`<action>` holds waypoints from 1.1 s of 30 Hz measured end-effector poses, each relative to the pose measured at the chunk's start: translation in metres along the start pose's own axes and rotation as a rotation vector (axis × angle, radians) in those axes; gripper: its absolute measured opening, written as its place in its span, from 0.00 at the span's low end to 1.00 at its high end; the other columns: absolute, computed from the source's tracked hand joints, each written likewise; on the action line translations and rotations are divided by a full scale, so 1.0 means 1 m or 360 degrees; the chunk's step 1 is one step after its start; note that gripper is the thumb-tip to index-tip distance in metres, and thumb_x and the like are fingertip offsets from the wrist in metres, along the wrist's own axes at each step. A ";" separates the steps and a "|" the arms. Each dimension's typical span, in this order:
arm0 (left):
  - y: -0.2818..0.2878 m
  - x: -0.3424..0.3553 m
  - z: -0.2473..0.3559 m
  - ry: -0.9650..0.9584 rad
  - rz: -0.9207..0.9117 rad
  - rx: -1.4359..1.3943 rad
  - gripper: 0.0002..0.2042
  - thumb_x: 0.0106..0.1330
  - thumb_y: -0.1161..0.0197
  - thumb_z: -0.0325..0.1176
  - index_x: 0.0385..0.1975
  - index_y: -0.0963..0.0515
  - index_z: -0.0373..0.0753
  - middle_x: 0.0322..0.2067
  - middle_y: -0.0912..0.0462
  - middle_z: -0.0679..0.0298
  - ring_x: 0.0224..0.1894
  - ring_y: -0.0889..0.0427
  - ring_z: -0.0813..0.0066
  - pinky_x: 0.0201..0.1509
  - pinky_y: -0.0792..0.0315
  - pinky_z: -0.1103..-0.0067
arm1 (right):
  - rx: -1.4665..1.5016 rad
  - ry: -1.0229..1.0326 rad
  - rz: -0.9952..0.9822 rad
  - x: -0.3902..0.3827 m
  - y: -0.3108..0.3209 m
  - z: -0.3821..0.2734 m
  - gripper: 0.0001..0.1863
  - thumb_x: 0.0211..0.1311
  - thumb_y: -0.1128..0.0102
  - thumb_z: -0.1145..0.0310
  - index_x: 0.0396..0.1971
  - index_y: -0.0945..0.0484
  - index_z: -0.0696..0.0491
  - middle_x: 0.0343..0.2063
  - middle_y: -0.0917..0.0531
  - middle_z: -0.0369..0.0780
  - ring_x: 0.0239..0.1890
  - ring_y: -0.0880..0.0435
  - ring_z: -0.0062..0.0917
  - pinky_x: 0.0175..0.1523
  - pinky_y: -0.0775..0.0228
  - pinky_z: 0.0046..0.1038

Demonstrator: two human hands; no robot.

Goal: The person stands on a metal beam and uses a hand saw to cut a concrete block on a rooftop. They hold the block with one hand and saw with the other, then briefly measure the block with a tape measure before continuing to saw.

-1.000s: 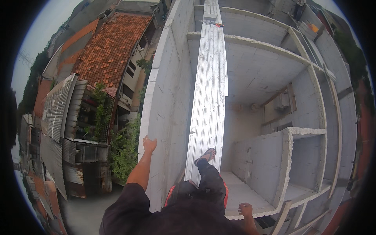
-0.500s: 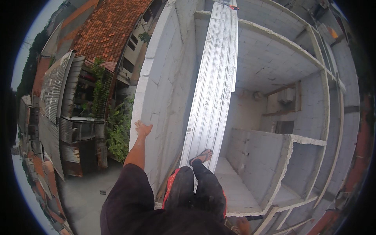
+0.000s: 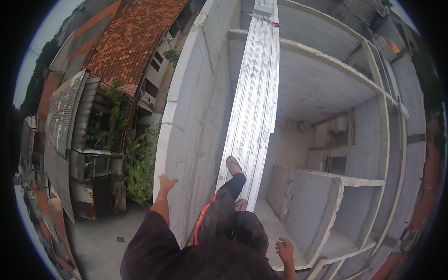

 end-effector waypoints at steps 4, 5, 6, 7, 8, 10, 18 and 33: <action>-0.002 -0.006 0.001 0.0054 0.0023 -0.0076 0.64 0.53 0.22 0.58 0.78 0.56 0.22 0.79 0.62 0.34 0.81 0.56 0.37 0.83 0.50 0.62 | -0.0167 -0.0074 -0.0062 0.043 0.007 -0.062 0.22 0.69 0.35 0.67 0.58 0.22 0.61 0.37 0.12 0.45 0.34 0.11 0.29 0.34 0.17 0.29; 0.001 -0.001 -0.005 0.0077 0.0011 -0.0082 0.65 0.52 0.22 0.59 0.77 0.55 0.21 0.79 0.61 0.33 0.81 0.57 0.37 0.84 0.51 0.63 | -0.0235 -0.0072 -0.0120 0.051 0.013 -0.079 0.21 0.68 0.34 0.67 0.57 0.21 0.61 0.37 0.12 0.45 0.34 0.10 0.29 0.33 0.18 0.29; 0.004 0.004 -0.006 0.0085 -0.0001 -0.0097 0.65 0.52 0.22 0.59 0.76 0.54 0.19 0.79 0.60 0.33 0.82 0.58 0.37 0.84 0.51 0.63 | -0.0297 -0.0059 -0.0167 0.061 0.019 -0.098 0.21 0.67 0.33 0.68 0.56 0.20 0.60 0.37 0.12 0.45 0.34 0.10 0.28 0.32 0.18 0.29; 0.006 0.007 -0.001 0.0135 -0.0061 -0.0053 0.64 0.52 0.22 0.60 0.76 0.53 0.18 0.78 0.58 0.32 0.81 0.57 0.37 0.83 0.50 0.63 | -0.0310 -0.0054 -0.0135 0.070 0.031 -0.117 0.21 0.67 0.33 0.68 0.57 0.20 0.59 0.37 0.12 0.44 0.34 0.11 0.28 0.32 0.18 0.29; 0.007 0.007 0.005 0.0185 -0.0117 -0.0023 0.64 0.52 0.23 0.61 0.75 0.52 0.17 0.78 0.56 0.30 0.81 0.55 0.36 0.83 0.48 0.63 | -0.0332 -0.0036 -0.0102 0.084 0.042 -0.141 0.21 0.68 0.34 0.68 0.57 0.20 0.59 0.37 0.12 0.44 0.33 0.11 0.28 0.32 0.18 0.29; 0.010 0.010 0.004 0.0251 -0.0253 -0.0057 0.63 0.52 0.24 0.61 0.74 0.49 0.17 0.76 0.51 0.29 0.79 0.49 0.34 0.81 0.44 0.62 | -0.0082 -0.0027 0.0048 0.100 0.061 -0.182 0.21 0.69 0.35 0.67 0.58 0.21 0.59 0.37 0.13 0.43 0.32 0.12 0.27 0.32 0.19 0.28; 0.092 0.032 0.196 -0.0062 0.0513 0.0046 0.45 0.62 0.28 0.50 0.73 0.37 0.28 0.72 0.38 0.32 0.75 0.38 0.38 0.77 0.37 0.60 | 0.0056 -0.0129 0.0078 0.125 0.052 -0.250 0.22 0.71 0.39 0.67 0.60 0.23 0.61 0.37 0.14 0.44 0.32 0.13 0.27 0.36 0.19 0.29; 0.254 0.207 0.647 -0.0319 0.0536 -0.0099 0.52 0.61 0.29 0.54 0.80 0.49 0.34 0.79 0.52 0.39 0.80 0.48 0.40 0.79 0.41 0.54 | 0.0126 -0.0353 0.0078 0.260 0.086 -0.364 0.20 0.67 0.37 0.70 0.55 0.21 0.62 0.34 0.13 0.47 0.28 0.12 0.31 0.30 0.17 0.34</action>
Point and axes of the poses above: each hand's wrist, its own x-axis towards the middle knuckle, its own y-axis out of the back of the hand, z = x × y, the point moved 5 cm from there along x, towards the middle knuckle
